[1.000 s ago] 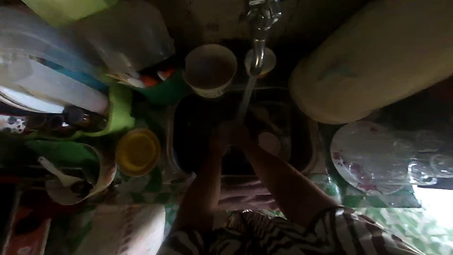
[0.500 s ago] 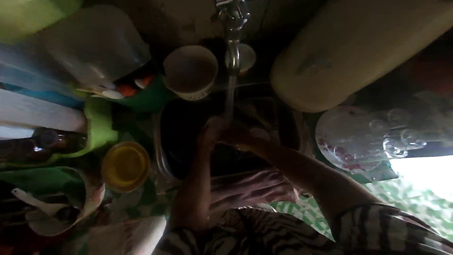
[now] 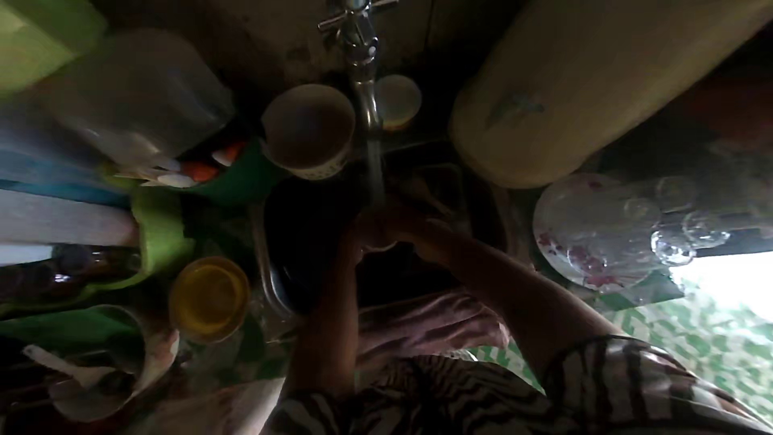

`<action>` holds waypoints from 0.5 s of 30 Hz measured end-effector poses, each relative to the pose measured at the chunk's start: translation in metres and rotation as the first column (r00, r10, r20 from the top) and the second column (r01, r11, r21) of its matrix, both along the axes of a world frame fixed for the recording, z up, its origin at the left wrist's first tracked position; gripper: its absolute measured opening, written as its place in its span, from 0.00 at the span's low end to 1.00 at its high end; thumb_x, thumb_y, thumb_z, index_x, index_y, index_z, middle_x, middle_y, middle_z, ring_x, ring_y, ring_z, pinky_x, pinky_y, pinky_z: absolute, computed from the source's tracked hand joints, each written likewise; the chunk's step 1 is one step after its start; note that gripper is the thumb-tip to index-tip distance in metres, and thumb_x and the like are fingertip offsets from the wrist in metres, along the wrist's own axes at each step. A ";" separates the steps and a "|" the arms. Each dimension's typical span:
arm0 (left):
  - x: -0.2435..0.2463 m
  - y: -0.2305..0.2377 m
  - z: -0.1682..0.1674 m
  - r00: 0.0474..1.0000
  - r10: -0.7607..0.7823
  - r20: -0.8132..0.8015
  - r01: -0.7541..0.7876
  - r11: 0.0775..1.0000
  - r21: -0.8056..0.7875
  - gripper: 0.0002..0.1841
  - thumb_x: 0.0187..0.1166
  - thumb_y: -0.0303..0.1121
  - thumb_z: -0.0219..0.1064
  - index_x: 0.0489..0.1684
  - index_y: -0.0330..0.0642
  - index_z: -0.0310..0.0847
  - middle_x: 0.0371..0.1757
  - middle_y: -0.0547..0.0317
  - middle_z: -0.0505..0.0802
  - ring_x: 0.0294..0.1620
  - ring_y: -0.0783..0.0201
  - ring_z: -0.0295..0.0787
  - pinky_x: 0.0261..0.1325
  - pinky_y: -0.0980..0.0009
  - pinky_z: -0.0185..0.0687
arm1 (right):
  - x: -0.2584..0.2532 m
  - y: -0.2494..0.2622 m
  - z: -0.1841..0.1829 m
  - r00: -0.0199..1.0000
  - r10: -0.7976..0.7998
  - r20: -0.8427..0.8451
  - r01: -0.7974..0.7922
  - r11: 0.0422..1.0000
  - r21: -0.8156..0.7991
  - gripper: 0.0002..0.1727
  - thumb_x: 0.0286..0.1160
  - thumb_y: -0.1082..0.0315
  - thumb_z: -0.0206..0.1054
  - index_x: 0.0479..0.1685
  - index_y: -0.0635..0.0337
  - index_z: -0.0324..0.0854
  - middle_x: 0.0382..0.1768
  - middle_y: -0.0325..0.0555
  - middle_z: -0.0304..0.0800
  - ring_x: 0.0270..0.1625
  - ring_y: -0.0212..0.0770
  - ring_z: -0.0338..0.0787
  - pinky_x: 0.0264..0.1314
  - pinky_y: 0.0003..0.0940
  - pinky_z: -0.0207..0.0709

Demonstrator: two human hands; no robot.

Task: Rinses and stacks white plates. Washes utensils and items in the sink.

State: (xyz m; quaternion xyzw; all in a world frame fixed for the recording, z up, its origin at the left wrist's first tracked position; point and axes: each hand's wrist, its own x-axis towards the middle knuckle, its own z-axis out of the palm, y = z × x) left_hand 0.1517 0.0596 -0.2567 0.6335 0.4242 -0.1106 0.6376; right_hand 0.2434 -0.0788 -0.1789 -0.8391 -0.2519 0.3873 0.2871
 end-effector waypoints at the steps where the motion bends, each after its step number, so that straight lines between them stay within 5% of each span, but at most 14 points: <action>1: 0.005 0.000 -0.002 1.000 -0.030 -0.007 0.030 0.999 0.015 0.22 0.86 0.36 0.65 0.77 0.43 0.74 0.64 0.43 0.88 0.58 0.51 0.87 0.57 0.51 0.87 | 0.009 0.012 -0.011 0.998 -0.057 -0.019 0.057 0.998 0.012 0.35 0.77 0.58 0.73 0.82 0.59 0.69 0.74 0.61 0.79 0.75 0.59 0.81 0.77 0.62 0.74; 4: 0.010 0.002 -0.005 0.998 -0.066 -0.008 0.066 0.998 -0.002 0.24 0.87 0.43 0.65 0.79 0.47 0.74 0.64 0.47 0.88 0.57 0.54 0.87 0.57 0.54 0.86 | 0.026 0.029 -0.027 0.998 -0.039 -0.043 0.038 0.999 -0.035 0.32 0.77 0.53 0.73 0.75 0.62 0.77 0.68 0.63 0.84 0.71 0.60 0.84 0.75 0.61 0.74; 7: 0.011 -0.004 0.008 0.999 0.047 0.019 -0.047 0.999 0.009 0.24 0.88 0.42 0.63 0.80 0.44 0.73 0.66 0.42 0.87 0.61 0.49 0.87 0.61 0.48 0.86 | 0.031 0.034 -0.019 0.988 -0.142 -0.064 0.135 0.986 -0.094 0.38 0.75 0.48 0.74 0.78 0.65 0.74 0.72 0.65 0.81 0.75 0.62 0.80 0.79 0.63 0.71; 10: 0.009 -0.019 0.022 0.996 0.085 -0.022 -0.082 0.989 0.126 0.23 0.91 0.37 0.60 0.80 0.38 0.71 0.70 0.36 0.84 0.66 0.44 0.84 0.65 0.45 0.81 | 0.027 0.031 -0.008 0.991 -0.130 -0.043 0.120 0.975 -0.187 0.30 0.87 0.57 0.62 0.81 0.68 0.70 0.76 0.67 0.77 0.79 0.64 0.77 0.81 0.62 0.68; 12: 0.013 -0.032 0.020 0.977 0.214 0.013 -0.214 0.968 0.130 0.24 0.91 0.37 0.58 0.82 0.36 0.69 0.73 0.35 0.82 0.71 0.43 0.81 0.70 0.44 0.80 | 0.020 0.021 -0.034 0.978 -0.200 0.057 0.204 0.977 -0.069 0.26 0.86 0.63 0.62 0.76 0.72 0.73 0.72 0.71 0.80 0.75 0.67 0.80 0.78 0.64 0.71; 15: 0.024 -0.056 -0.006 0.929 0.367 0.034 -0.367 0.911 0.189 0.25 0.91 0.40 0.59 0.81 0.35 0.69 0.73 0.34 0.82 0.72 0.41 0.80 0.72 0.41 0.78 | 0.003 0.018 -0.035 0.896 -0.443 -0.023 0.443 0.892 0.091 0.24 0.86 0.70 0.60 0.78 0.67 0.73 0.72 0.69 0.80 0.76 0.65 0.80 0.79 0.60 0.71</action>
